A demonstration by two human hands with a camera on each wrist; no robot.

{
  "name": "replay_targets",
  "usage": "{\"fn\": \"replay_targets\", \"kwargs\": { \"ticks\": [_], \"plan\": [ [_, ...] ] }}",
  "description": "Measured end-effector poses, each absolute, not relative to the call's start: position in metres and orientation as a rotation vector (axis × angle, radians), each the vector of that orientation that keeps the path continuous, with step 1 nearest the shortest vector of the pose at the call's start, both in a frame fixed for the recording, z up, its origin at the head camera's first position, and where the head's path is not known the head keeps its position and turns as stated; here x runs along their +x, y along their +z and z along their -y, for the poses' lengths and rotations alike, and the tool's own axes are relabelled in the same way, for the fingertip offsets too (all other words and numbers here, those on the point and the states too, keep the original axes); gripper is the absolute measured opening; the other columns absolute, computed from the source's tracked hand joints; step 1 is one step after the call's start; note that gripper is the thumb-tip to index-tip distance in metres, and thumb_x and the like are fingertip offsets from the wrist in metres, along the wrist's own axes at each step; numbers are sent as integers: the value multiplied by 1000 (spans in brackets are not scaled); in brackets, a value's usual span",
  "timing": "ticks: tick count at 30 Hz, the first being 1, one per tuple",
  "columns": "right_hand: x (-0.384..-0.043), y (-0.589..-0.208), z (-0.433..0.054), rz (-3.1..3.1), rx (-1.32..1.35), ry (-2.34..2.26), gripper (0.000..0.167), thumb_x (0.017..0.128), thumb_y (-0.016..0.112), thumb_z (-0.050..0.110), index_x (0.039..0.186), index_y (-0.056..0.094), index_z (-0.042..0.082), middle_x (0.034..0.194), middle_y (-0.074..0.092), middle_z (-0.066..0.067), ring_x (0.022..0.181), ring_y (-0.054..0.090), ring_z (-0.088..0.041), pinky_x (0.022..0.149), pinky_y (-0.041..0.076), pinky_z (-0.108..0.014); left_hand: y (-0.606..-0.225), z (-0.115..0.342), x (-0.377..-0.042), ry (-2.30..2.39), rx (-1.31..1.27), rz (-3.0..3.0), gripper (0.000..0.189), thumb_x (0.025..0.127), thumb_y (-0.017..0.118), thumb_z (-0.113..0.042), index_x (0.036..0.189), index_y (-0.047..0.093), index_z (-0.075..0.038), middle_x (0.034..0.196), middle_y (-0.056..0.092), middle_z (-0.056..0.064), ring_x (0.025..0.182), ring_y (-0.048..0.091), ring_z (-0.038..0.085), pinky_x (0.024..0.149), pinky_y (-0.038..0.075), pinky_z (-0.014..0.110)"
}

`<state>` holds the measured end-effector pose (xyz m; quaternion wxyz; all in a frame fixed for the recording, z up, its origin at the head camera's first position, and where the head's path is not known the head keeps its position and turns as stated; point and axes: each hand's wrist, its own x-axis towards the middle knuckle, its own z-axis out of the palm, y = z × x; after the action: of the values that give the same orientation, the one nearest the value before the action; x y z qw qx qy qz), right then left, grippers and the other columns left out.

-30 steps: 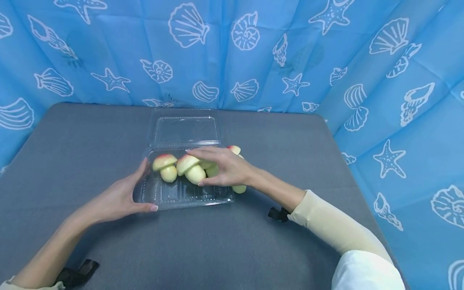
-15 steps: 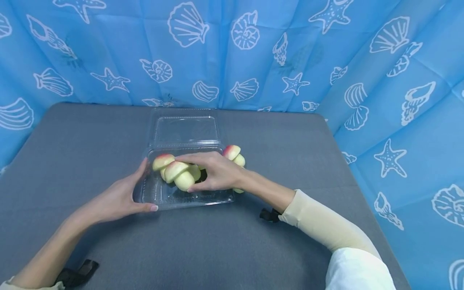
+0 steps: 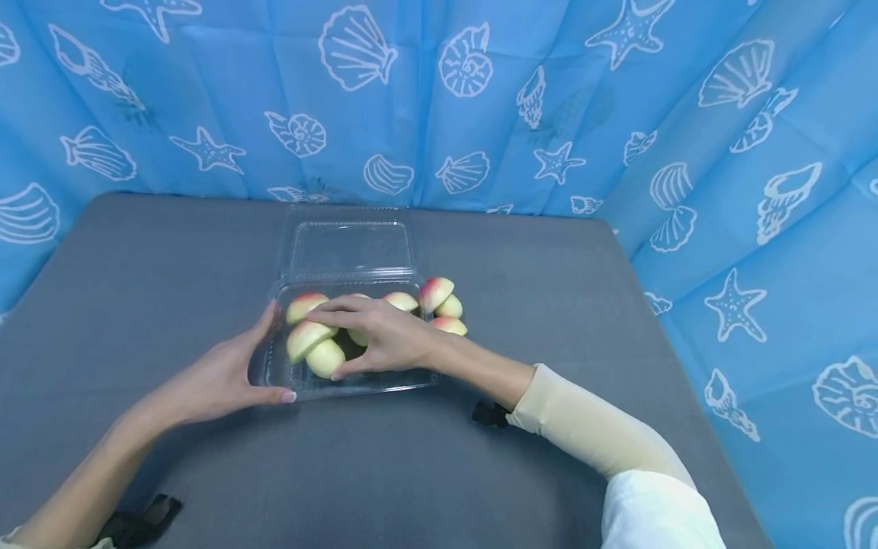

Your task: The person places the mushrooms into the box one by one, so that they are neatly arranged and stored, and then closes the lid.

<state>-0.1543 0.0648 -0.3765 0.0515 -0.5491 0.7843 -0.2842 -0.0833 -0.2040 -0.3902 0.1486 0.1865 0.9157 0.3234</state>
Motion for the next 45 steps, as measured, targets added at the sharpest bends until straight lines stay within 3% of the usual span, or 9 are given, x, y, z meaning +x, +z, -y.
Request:
{"fn": "replay_targets", "kwargs": {
  "ticks": [20,28,45],
  "plan": [
    [-148,-390,-45,-2418,-1753,-732,81,78,86,35,144,51,3,142,57,-3,129,51,-8,109,32,-16,-388,203,-82,929,506,-2608,134,75,78,-62,158,-11,-7,159,15,32,139,26,55,102,31,72],
    [-145,-387,-45,-2390,-1726,-692,76,83,83,27,145,48,1,137,60,-4,87,61,-1,85,44,-10,-389,203,-83,948,529,-2622,134,75,77,-64,158,-10,-6,158,23,30,139,29,52,103,32,70],
    [-149,-381,-59,-2271,-1583,-889,63,84,81,13,140,55,0,128,64,-9,90,68,-8,79,51,-12,-389,201,-82,939,518,-2618,134,75,78,-62,158,-11,-6,157,24,31,140,26,54,102,30,72]
  ]
}}
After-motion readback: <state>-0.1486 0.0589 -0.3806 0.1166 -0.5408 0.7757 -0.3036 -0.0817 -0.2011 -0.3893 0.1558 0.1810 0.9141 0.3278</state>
